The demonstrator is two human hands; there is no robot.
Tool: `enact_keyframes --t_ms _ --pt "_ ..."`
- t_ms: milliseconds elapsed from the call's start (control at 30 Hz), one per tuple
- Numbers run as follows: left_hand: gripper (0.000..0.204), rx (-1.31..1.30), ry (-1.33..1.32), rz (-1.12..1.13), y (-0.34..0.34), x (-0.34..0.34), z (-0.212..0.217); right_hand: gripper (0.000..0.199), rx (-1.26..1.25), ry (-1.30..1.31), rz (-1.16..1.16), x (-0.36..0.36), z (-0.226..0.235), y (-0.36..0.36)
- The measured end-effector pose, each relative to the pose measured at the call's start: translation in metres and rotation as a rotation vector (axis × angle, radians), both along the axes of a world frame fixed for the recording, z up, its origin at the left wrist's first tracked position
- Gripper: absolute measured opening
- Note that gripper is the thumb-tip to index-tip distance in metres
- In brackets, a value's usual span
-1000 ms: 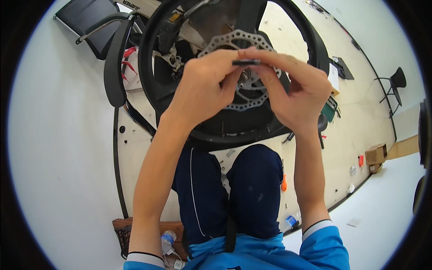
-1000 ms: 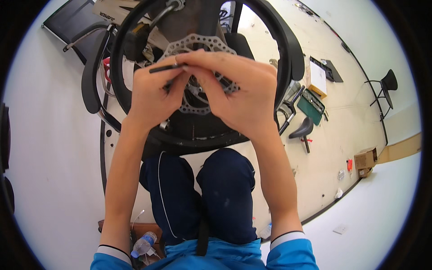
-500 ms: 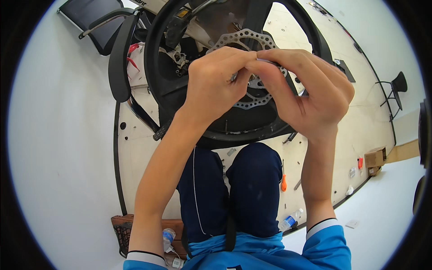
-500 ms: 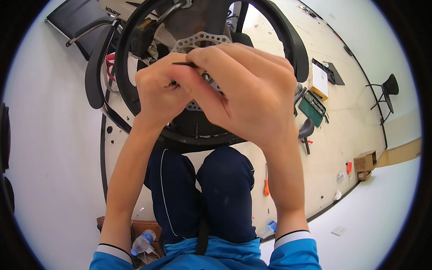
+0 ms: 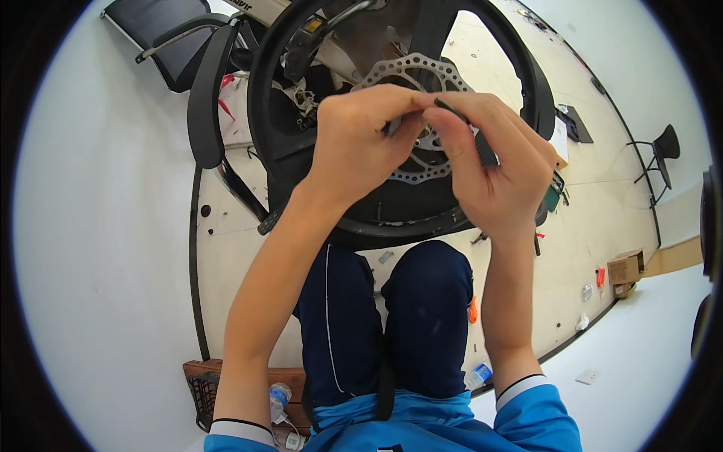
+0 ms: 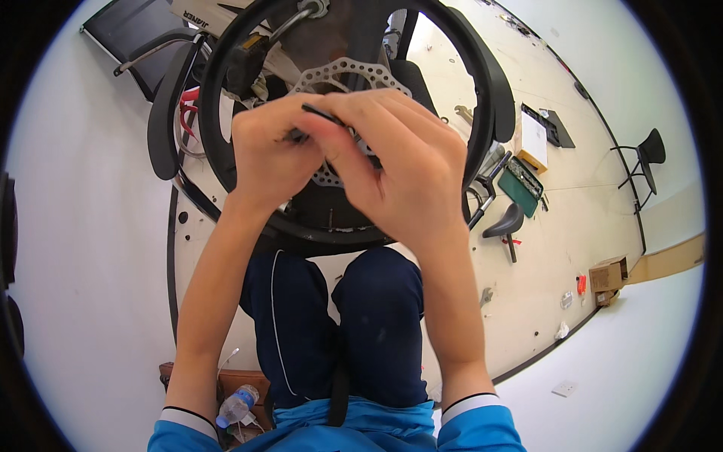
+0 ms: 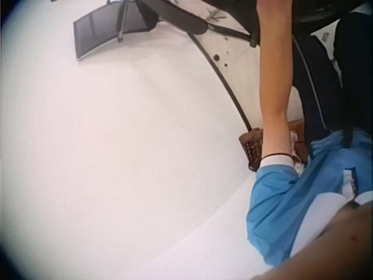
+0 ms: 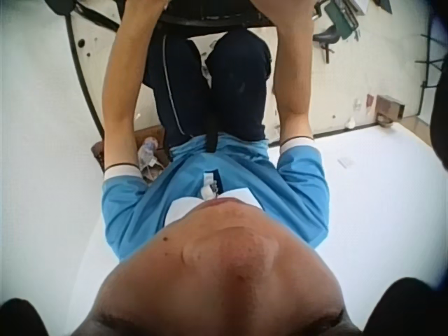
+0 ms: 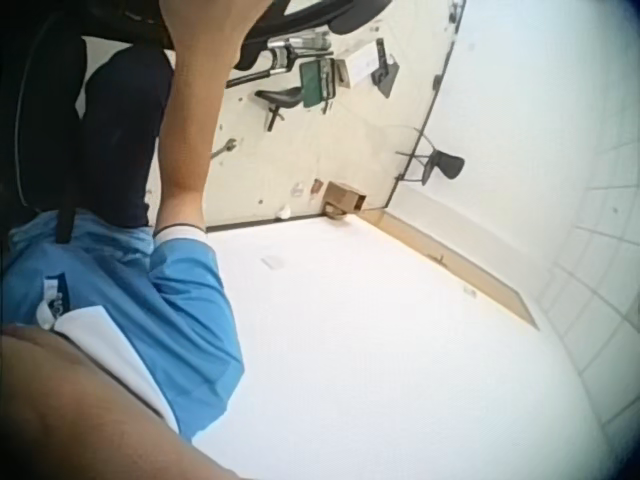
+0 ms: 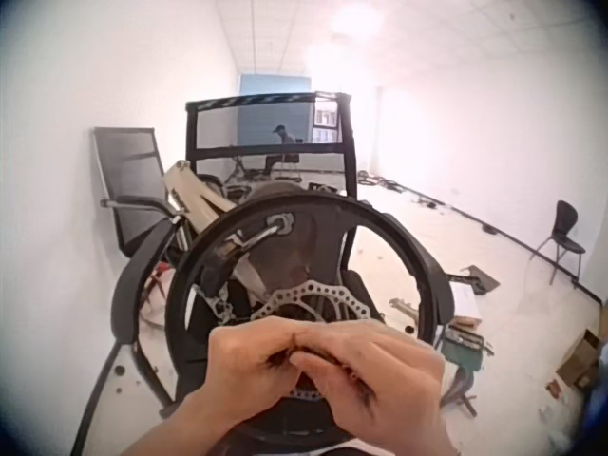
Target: The person uses an Allen key to tighten bolts on a brake disc rotor mounted on a workbench. They repeatedly insert the tool, turn it to secure the fasteners, and adjust the rotor position.
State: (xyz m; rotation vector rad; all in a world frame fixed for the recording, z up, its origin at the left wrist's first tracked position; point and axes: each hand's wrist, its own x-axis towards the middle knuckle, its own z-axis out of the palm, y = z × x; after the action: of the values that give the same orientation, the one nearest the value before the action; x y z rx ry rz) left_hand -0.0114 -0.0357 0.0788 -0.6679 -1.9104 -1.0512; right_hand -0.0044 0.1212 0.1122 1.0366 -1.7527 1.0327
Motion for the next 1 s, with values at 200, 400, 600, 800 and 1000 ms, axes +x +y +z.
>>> enact_keyframes --t_ms 200,400,600,800,1000 --pt "0.016 0.2 -0.304 -0.251 -0.019 -0.008 0.014 0.01 -0.111 -0.054 0.065 -0.007 -0.003 -0.001" --pt "0.012 0.232 -0.226 -0.096 -0.037 -0.021 -0.004 0.011 0.055 0.282 0.163 -0.01 0.007 0.001" --pt "0.015 0.05 -0.048 0.024 -0.035 -0.019 -0.002 0.008 0.409 -0.114 -0.035 -0.037 0.022 0.028" --pt "0.043 -0.172 0.017 0.236 -0.031 -0.02 -0.003 0.017 0.889 -0.031 -0.129 -0.067 0.016 0.034" --pt "0.046 -0.109 -0.075 0.141 -0.02 -0.03 -0.013 0.022 1.075 0.149 -0.214 -0.072 0.013 0.036"
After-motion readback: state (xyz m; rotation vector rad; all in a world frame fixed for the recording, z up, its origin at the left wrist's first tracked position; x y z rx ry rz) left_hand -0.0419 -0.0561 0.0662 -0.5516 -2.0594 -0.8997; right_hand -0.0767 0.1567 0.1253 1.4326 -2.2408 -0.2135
